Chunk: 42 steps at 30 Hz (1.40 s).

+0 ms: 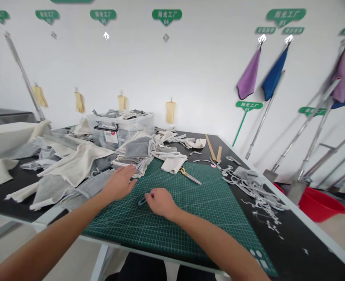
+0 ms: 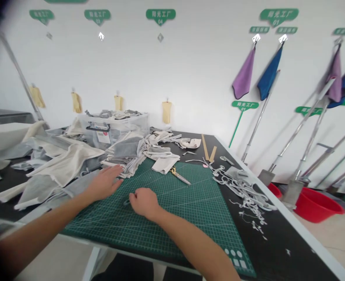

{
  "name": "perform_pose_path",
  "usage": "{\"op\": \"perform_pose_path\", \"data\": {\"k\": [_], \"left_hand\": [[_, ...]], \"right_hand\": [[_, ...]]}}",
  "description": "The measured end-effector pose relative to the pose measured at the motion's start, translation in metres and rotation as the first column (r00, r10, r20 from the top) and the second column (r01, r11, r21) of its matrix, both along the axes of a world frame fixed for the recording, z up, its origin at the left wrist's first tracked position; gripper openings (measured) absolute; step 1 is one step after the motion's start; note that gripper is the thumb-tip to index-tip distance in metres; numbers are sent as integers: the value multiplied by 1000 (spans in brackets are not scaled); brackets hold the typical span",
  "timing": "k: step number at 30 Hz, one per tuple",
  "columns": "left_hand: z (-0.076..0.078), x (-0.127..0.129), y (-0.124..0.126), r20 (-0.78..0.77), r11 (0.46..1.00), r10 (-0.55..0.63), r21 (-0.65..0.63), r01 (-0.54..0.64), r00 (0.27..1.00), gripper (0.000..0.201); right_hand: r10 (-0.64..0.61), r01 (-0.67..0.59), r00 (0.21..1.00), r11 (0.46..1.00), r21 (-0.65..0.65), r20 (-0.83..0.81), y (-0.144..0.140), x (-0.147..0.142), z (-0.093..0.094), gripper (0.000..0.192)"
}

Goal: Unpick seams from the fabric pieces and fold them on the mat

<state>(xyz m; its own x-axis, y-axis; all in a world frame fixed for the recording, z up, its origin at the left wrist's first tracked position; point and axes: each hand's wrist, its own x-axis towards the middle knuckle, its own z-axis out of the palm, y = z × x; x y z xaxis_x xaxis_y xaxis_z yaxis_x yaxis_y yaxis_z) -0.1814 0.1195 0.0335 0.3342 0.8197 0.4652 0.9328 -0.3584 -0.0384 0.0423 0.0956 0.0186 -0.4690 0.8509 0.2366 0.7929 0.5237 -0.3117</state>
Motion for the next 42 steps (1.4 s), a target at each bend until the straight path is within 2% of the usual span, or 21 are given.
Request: {"op": "perform_pose_path", "data": {"k": [3, 6, 12, 16, 20, 23, 28, 30, 32, 35, 37, 39, 42], "left_hand": [[-8, 38, 10, 44, 998, -47, -47, 49, 998, 30], [-20, 76, 31, 53, 994, -79, -76, 82, 995, 26], [-34, 142, 91, 97, 994, -36, -102, 46, 995, 21], [-39, 167, 123, 127, 991, 70, -124, -54, 989, 30], [-47, 177, 139, 131, 972, 167, -188, -141, 977, 34], [-49, 183, 140, 153, 961, 232, -188, -202, 961, 33], [-38, 193, 125, 258, 956, 292, -82, -280, 921, 25], [-28, 194, 116, 300, 958, 281, -25, -287, 912, 26], [-18, 194, 107, 331, 960, 256, 24, -279, 908, 27], [-8, 193, 96, 357, 964, 219, 63, -257, 908, 26], [-5, 191, 92, 358, 972, 193, 60, -229, 914, 24], [-2, 187, 91, 354, 979, 176, 33, -200, 919, 21], [4, 177, 96, 379, 978, 194, 0, -209, 905, 22]], "right_hand": [[-80, 76, 992, 996, 43, 93, 20, 40, -12, 45], [-86, 80, 989, 995, 60, 118, 32, 66, -22, 43], [-74, 62, 988, 994, 85, 139, 37, 74, -29, 44], [-63, 50, 987, 994, 93, 148, 36, 76, -31, 39], [-38, 23, 988, 995, 101, 147, 35, 80, -32, 38], [-25, 10, 988, 995, 98, 151, 36, 81, -32, 39], [-37, 28, 995, 994, 102, 90, 37, 80, -35, 35], [-99, 98, 995, 989, 109, 5, 39, 80, -37, 32], [-222, 233, 969, 967, 104, -110, 41, 80, -38, 29], [-419, 449, 867, 892, 57, -267, 47, 83, -38, 31], [-497, 535, 807, 844, 40, -321, 52, 84, -37, 37], [-516, 555, 798, 831, 44, -311, 55, 85, -38, 39], [-442, 470, 869, 877, 94, -220, 56, 84, -40, 32]]}}
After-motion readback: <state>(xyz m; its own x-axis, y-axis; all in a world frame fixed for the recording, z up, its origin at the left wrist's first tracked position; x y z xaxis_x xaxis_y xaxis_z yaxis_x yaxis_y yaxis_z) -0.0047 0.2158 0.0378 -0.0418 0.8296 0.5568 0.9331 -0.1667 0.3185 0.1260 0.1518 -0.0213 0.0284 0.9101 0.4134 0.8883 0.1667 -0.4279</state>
